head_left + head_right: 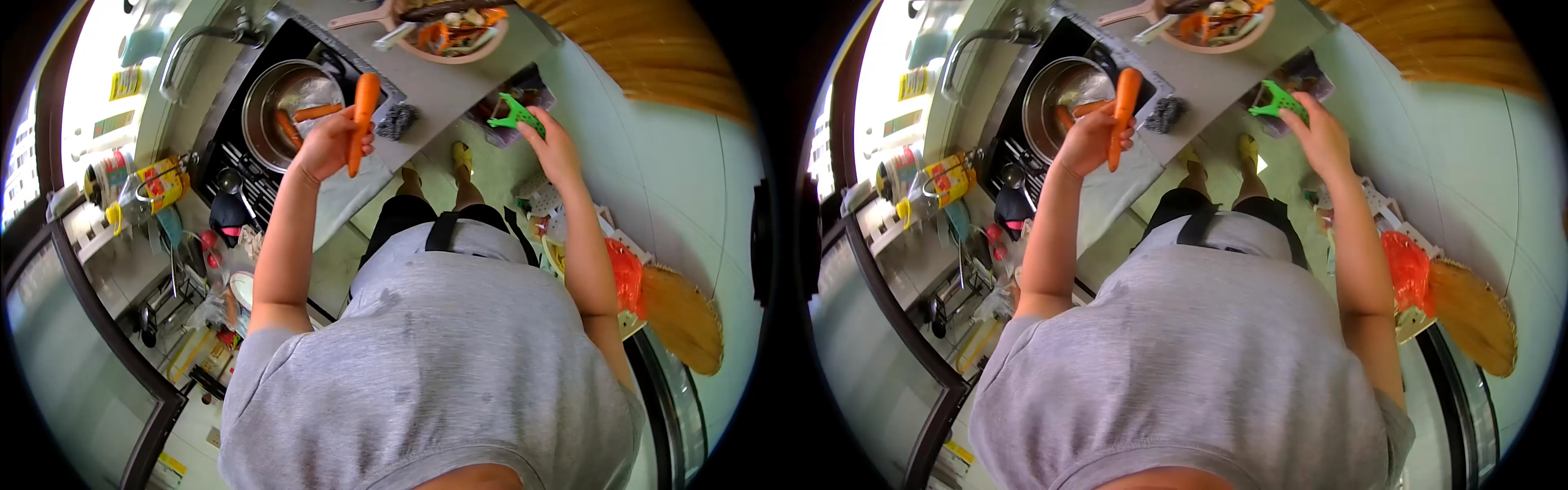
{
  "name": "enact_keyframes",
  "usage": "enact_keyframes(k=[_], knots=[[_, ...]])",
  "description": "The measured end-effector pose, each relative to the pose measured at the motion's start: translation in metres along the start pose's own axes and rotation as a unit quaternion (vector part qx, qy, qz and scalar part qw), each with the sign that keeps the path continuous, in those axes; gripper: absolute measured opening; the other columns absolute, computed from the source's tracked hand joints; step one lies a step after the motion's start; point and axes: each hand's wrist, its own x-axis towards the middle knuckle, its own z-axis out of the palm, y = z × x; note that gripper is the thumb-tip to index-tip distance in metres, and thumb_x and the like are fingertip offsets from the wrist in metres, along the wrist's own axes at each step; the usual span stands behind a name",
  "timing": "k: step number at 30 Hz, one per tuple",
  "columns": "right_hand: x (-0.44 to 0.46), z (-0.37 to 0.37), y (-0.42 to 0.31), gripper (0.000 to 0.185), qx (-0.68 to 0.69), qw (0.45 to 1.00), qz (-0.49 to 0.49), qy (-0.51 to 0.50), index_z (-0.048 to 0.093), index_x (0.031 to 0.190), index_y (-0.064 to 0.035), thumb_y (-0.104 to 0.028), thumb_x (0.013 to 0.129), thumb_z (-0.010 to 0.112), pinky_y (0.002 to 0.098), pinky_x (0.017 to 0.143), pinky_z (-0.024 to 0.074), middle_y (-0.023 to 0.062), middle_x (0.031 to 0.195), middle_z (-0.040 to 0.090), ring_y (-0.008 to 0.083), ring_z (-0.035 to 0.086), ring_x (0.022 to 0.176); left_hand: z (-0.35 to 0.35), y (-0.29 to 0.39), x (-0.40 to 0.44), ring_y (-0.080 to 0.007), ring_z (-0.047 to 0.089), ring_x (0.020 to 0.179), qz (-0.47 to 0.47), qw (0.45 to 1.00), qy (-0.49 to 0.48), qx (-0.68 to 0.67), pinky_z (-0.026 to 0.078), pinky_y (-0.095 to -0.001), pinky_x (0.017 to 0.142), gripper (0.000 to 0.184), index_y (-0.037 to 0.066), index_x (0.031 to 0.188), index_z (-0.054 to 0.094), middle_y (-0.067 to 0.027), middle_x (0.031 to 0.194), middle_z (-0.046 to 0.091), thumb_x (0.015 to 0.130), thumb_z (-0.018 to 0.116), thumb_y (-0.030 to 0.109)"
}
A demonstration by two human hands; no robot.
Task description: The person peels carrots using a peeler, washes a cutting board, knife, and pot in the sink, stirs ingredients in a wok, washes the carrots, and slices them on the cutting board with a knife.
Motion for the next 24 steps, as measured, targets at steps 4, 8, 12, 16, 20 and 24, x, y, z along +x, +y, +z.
enact_keyframes(k=[4, 8, 12, 16, 20, 24], knots=[[-0.001, -0.017, 0.004, 0.041, -0.072, 0.994, -0.060, 0.054, 0.065, 0.120, -0.0167, -0.044, 0.089, 0.065, 0.0356, 0.078, 0.0512, 0.0068, 0.109, 0.069, 0.0273, 0.067, 0.092, 0.078, -0.028, 0.033, -0.0116, 0.052, 0.086, 0.019, 0.992, -0.043, 0.121, 0.048, -0.0239, 0.064, 0.052, 0.000, 0.144, 0.039, -0.0055, 0.107, 0.054, 0.098, 0.056, 0.017], [0.001, -0.032, 0.001, 0.041, -0.167, 0.979, -0.101, 0.064, 0.066, 0.120, -0.0208, -0.045, 0.086, 0.066, 0.0368, 0.073, 0.0500, 0.0015, 0.093, 0.067, 0.0245, 0.065, 0.081, 0.112, -0.053, 0.079, -0.0088, 0.045, 0.066, 0.002, 0.991, 0.002, 0.135, 0.035, -0.0198, 0.049, 0.040, -0.001, 0.137, 0.043, -0.0069, 0.098, 0.053, 0.103, 0.046, 0.021], [0.007, -0.039, -0.002, 0.039, -0.272, 0.943, -0.171, 0.086, 0.068, 0.116, -0.0216, -0.042, 0.083, 0.067, 0.0358, 0.080, 0.0455, 0.0017, 0.083, 0.059, 0.0203, 0.062, 0.079, 0.134, -0.075, 0.116, -0.0088, 0.037, 0.053, -0.017, 0.979, 0.082, 0.186, 0.028, -0.0225, 0.043, 0.034, 0.002, 0.128, 0.047, -0.0073, 0.086, 0.050, 0.105, 0.039, 0.026], [0.008, -0.044, -0.008, 0.040, -0.279, 0.945, -0.163, 0.042, 0.067, 0.118, -0.0201, -0.041, 0.084, 0.067, 0.0357, 0.082, 0.0449, 0.0014, 0.084, 0.059, 0.0204, 0.063, 0.082, 0.143, -0.094, 0.143, -0.0097, 0.036, 0.050, -0.028, 0.967, 0.126, 0.218, 0.028, -0.0248, 0.041, 0.032, 0.003, 0.123, 0.049, -0.0069, 0.078, 0.049, 0.106, 0.037, 0.027], [0.011, -0.037, -0.006, 0.038, -0.319, 0.923, -0.214, 0.029, 0.066, 0.118, -0.0189, -0.038, 0.085, 0.066, 0.0349, 0.082, 0.0444, 0.0009, 0.085, 0.060, 0.0184, 0.063, 0.083, 0.151, -0.102, 0.153, -0.0105, 0.036, 0.048, -0.041, 0.965, 0.150, 0.210, 0.029, -0.0262, 0.040, 0.030, 0.003, 0.118, 0.050, -0.0072, 0.076, 0.049, 0.105, 0.036, 0.026], [0.022, -0.029, -0.002, 0.035, -0.349, 0.907, -0.235, 0.006, 0.066, 0.114, -0.0162, -0.035, 0.085, 0.066, 0.0345, 0.079, 0.0443, 0.0019, 0.084, 0.060, 0.0183, 0.063, 0.081, 0.150, -0.106, 0.156, -0.0113, 0.040, 0.049, -0.053, 0.959, 0.161, 0.229, 0.030, -0.0265, 0.040, 0.032, 0.003, 0.117, 0.053, -0.0067, 0.075, 0.049, 0.104, 0.036, 0.026]])
